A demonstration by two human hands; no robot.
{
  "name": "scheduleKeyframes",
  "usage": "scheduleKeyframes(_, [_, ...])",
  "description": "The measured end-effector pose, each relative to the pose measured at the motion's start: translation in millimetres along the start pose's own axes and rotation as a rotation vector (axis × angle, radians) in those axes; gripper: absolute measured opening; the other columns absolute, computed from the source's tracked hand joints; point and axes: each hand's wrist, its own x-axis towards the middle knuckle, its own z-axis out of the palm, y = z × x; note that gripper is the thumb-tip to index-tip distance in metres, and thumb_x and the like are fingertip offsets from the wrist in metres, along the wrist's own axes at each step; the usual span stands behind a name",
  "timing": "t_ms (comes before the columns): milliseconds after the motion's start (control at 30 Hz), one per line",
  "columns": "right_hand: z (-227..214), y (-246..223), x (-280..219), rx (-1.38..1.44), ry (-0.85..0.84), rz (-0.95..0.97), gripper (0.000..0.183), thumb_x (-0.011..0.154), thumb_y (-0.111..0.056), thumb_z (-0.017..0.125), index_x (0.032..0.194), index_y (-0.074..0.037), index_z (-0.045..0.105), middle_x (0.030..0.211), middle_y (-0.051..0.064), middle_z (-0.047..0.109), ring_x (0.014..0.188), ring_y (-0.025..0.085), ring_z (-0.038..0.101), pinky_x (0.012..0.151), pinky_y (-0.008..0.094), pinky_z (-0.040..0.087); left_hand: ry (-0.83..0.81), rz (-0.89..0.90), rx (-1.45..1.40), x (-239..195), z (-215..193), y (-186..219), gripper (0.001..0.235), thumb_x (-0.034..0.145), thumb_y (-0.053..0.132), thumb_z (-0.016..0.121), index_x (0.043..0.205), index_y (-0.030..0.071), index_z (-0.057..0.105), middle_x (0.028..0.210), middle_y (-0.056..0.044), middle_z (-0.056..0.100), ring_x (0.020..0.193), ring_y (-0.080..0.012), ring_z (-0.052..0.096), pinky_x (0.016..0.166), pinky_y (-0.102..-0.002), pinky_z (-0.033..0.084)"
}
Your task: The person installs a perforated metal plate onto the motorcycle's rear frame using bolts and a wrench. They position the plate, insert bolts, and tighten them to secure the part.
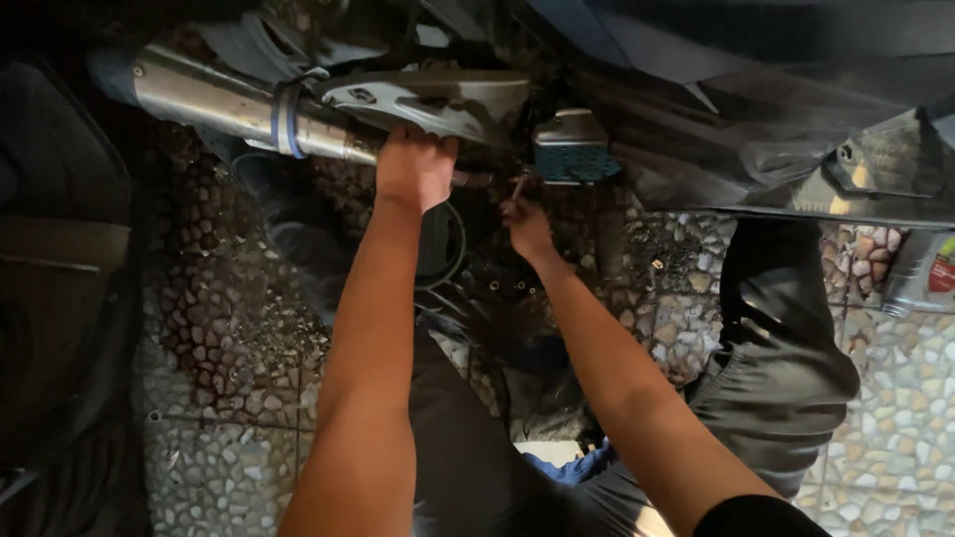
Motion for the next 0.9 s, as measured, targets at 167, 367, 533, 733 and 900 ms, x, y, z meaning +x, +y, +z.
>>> scheduleKeyframes(167, [-0.5, -43.6, -48.2, -0.252, -0.103, -0.009, 0.030, 0.110, -0.023, 0.052, 0.120, 0.002, 0.065, 0.103, 0.008, 0.067, 0.090, 0.021, 0.058, 0.084, 0.036, 0.050, -0.009, 0.004, -0.013, 0.6, 4.2, -0.7, 0.025, 0.082, 0.021, 0.063, 0.103, 0.011, 0.073, 0.100, -0.015, 0.076, 0.098, -0.0343, 0.069, 0.094, -0.047, 0.048])
scheduleKeyframes(367, [-47.4, -114.3, -101.3, -0.685, 0.077, -0.427, 0.018, 0.108, -0.021, 0.060, 0.118, -0.010, 0.069, 0.100, 0.011, 0.064, 0.087, 0.025, 0.058, 0.077, 0.039, 0.047, 0.110, 0.026, 0.010, -1.6, 2.0, 0.2, 0.026, 0.079, 0.022, 0.064, 0.102, 0.011, 0.074, 0.102, -0.014, 0.076, 0.100, -0.0327, 0.069, 0.096, -0.046, 0.048])
scheduleKeyframes(533, [-60.9, -207.7, -136.1, -0.590, -0.009, -0.514, 0.020, 0.107, -0.028, 0.065, 0.113, -0.009, 0.070, 0.100, 0.013, 0.069, 0.075, 0.032, 0.061, 0.064, 0.042, 0.050, 0.095, 0.034, 0.002, 2.1, -9.6, -0.7, 0.024, 0.076, 0.022, 0.067, 0.097, 0.011, 0.074, 0.103, -0.014, 0.076, 0.101, -0.0329, 0.069, 0.097, -0.048, 0.047])
scheduleKeyframes(733, [-77.0, -212.7, -116.5, -1.240, 0.164, -0.785, 0.023, 0.107, -0.034, 0.074, 0.111, -0.012, 0.073, 0.100, 0.009, 0.072, 0.080, 0.031, 0.067, 0.065, 0.043, 0.053, -0.127, 0.041, -0.019, 3.6, -13.7, -0.3, 0.028, 0.076, 0.018, 0.068, 0.102, 0.009, 0.074, 0.105, -0.017, 0.076, 0.102, -0.0332, 0.069, 0.100, -0.048, 0.046])
scheduleKeyframes(900, [-73.7, -206.2, -107.2, -1.245, 0.217, -0.792, 0.028, 0.107, -0.038, 0.072, 0.120, -0.013, 0.074, 0.104, 0.012, 0.072, 0.079, 0.032, 0.068, 0.065, 0.044, 0.055, -0.123, 0.031, -0.049, 4.5, -15.0, -0.6, 0.035, 0.078, 0.017, 0.068, 0.112, 0.009, 0.073, 0.110, -0.016, 0.075, 0.105, -0.0338, 0.068, 0.099, -0.052, 0.043])
